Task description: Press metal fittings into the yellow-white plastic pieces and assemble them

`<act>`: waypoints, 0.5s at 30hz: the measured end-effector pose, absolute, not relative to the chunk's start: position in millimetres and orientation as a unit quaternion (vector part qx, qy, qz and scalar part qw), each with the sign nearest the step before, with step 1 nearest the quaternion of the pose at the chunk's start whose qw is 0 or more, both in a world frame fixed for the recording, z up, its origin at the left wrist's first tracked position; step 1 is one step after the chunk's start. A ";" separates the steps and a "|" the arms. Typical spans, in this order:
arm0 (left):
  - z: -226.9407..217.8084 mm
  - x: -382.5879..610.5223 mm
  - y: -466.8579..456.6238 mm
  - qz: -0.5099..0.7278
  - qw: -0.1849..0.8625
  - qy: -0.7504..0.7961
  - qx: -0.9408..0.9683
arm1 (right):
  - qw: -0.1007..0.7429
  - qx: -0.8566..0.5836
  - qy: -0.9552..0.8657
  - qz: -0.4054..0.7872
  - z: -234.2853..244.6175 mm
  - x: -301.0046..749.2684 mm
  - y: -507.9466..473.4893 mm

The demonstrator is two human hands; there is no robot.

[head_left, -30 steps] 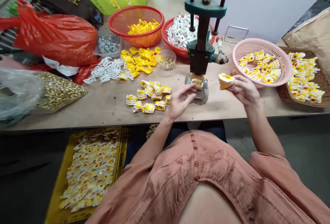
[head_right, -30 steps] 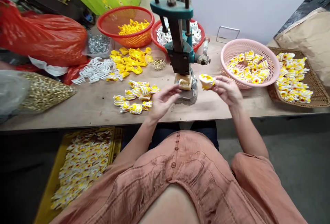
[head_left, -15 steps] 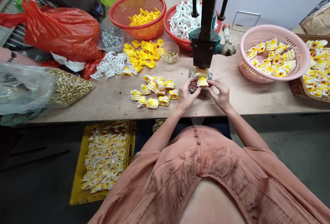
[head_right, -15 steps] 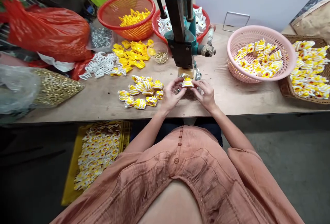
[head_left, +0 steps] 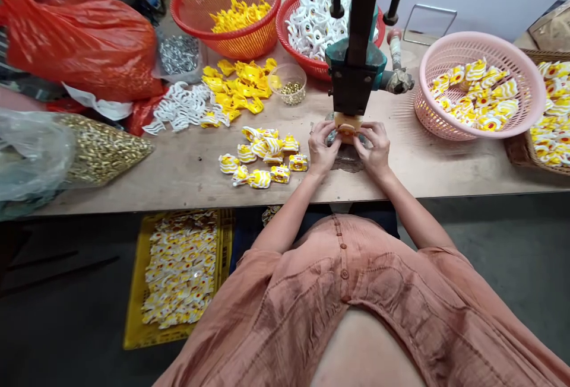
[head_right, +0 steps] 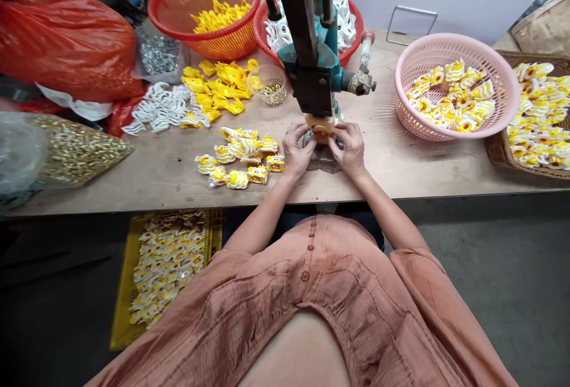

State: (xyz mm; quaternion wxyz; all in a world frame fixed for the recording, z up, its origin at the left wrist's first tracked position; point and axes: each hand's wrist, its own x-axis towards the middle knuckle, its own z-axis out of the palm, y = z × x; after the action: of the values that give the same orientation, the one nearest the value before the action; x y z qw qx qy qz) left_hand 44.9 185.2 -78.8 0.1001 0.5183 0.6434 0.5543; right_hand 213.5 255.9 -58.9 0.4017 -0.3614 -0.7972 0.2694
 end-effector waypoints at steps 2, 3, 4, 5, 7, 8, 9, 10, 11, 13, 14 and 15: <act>-77.5 40.3 183.4 0.539 0.115 0.640 0.535 | 0.385 -0.347 -0.817 0.252 -59.7 220.2 250.3; -77.0 37.4 182.4 0.531 0.121 0.637 0.545 | 0.381 -0.338 -0.823 0.251 -60.1 223.4 248.7; -76.8 34.5 180.9 0.524 0.125 0.633 0.555 | 0.379 -0.333 -0.824 0.258 -59.9 226.4 249.2; -76.9 32.0 178.7 0.518 0.129 0.630 0.564 | 0.376 -0.337 -0.819 0.274 -58.4 228.8 252.7; -78.9 29.4 171.8 0.506 0.145 0.625 0.576 | 0.360 -0.378 -0.785 0.334 -48.5 231.4 270.9; -80.8 29.9 167.3 0.500 0.160 0.625 0.578 | 0.344 -0.414 -0.755 0.376 -38.6 231.1 285.5; -83.3 31.7 162.6 0.493 0.178 0.624 0.580 | 0.325 -0.451 -0.716 0.422 -24.5 229.6 302.9; -86.3 34.5 158.0 0.485 0.196 0.624 0.581 | 0.303 -0.480 -0.676 0.470 -6.1 227.1 321.7; -89.4 38.1 154.1 0.478 0.212 0.624 0.581 | 0.280 -0.496 -0.637 0.519 16.3 224.1 340.3; -95.4 45.5 149.4 0.470 0.229 0.627 0.577 | 0.265 -0.470 -0.592 0.599 69.6 218.8 369.5; -97.7 48.7 148.6 0.470 0.232 0.629 0.574 | 0.286 -0.438 -0.584 0.620 97.4 217.8 377.0; -99.5 51.1 148.7 0.471 0.233 0.632 0.570 | 0.321 -0.401 -0.591 0.622 123.6 218.7 378.2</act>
State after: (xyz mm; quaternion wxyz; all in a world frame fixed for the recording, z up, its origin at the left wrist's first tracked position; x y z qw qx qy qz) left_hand 51.1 148.7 -99.5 0.2334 0.5697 0.6319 0.4708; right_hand 218.7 378.2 123.6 0.3214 -0.4010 -0.5911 0.6217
